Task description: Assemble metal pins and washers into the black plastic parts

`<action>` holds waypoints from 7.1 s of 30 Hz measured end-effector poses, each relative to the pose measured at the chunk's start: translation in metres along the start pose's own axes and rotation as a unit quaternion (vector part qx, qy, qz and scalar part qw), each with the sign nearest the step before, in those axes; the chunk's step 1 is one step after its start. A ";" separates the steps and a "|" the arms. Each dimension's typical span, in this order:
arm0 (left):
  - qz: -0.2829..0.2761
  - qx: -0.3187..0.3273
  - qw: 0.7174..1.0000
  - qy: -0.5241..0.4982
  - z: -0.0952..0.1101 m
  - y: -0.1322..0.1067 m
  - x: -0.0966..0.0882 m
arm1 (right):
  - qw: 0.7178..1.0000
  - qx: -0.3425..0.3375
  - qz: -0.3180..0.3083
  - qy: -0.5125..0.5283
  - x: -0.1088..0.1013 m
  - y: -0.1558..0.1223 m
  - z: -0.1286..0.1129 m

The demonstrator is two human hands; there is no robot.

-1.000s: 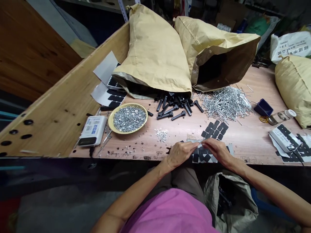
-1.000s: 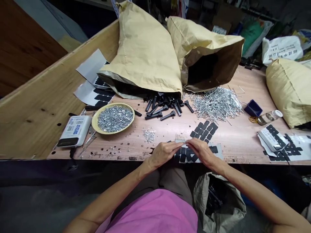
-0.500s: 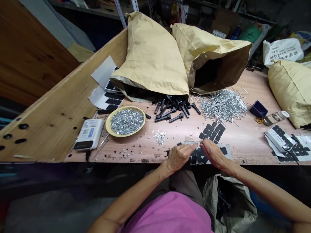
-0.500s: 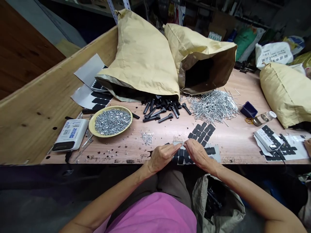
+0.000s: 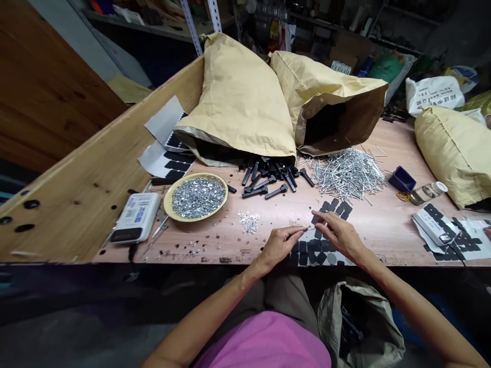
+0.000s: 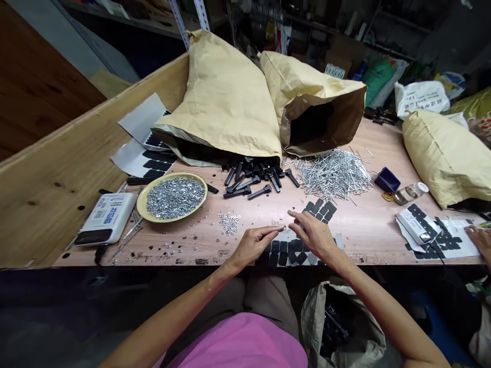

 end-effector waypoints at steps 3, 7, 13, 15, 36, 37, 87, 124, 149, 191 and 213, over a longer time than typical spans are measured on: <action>-0.005 -0.008 1.000 -0.029 0.001 0.001 0.000 | 0.994 -0.111 0.004 0.014 0.002 -0.007 -0.012; -0.015 0.018 1.000 -0.015 0.010 -0.002 0.001 | 0.985 -0.159 0.040 -0.054 0.011 -0.010 -0.022; 0.022 -0.008 0.999 -0.027 0.011 -0.006 0.002 | 0.991 -0.066 0.068 -0.090 0.006 -0.003 -0.009; 0.053 -0.083 0.989 -0.110 -0.002 -0.007 0.007 | 0.997 0.039 0.066 -0.014 0.002 -0.001 0.011; 0.118 -0.191 0.965 -0.139 -0.048 -0.034 0.038 | 0.951 0.172 0.249 -0.069 0.006 -0.003 0.144; 0.130 -0.170 0.972 -0.093 -0.049 -0.041 0.028 | 0.950 0.165 0.246 -0.102 0.008 0.003 0.154; 0.040 -0.172 0.864 0.471 -0.053 0.048 -0.043 | 0.972 0.087 0.123 -0.181 0.013 -0.026 0.113; 0.404 -0.253 0.784 -0.399 -0.092 -0.040 -0.096 | 0.954 -0.120 -0.063 -0.267 0.153 0.164 -0.109; 0.386 -0.265 0.766 -0.440 -0.084 -0.031 -0.078 | 0.985 0.169 0.036 0.021 0.113 0.165 -0.040; 0.271 -0.255 0.860 -0.349 -0.084 0.005 -0.013 | 0.922 0.376 0.058 -0.064 0.021 0.100 0.105; 0.231 -0.236 0.877 -0.349 -0.078 -0.010 0.002 | 0.909 0.368 -0.051 -0.191 0.038 0.047 0.101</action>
Point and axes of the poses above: each hand's wrist, its own y-axis towards the middle knuckle, its own x-axis out of the palm, z = x × y, the point moved 8 cm from there along y, towards the middle knuckle, and after that the axes turned 12 degrees about x, right-handed, at the moved point
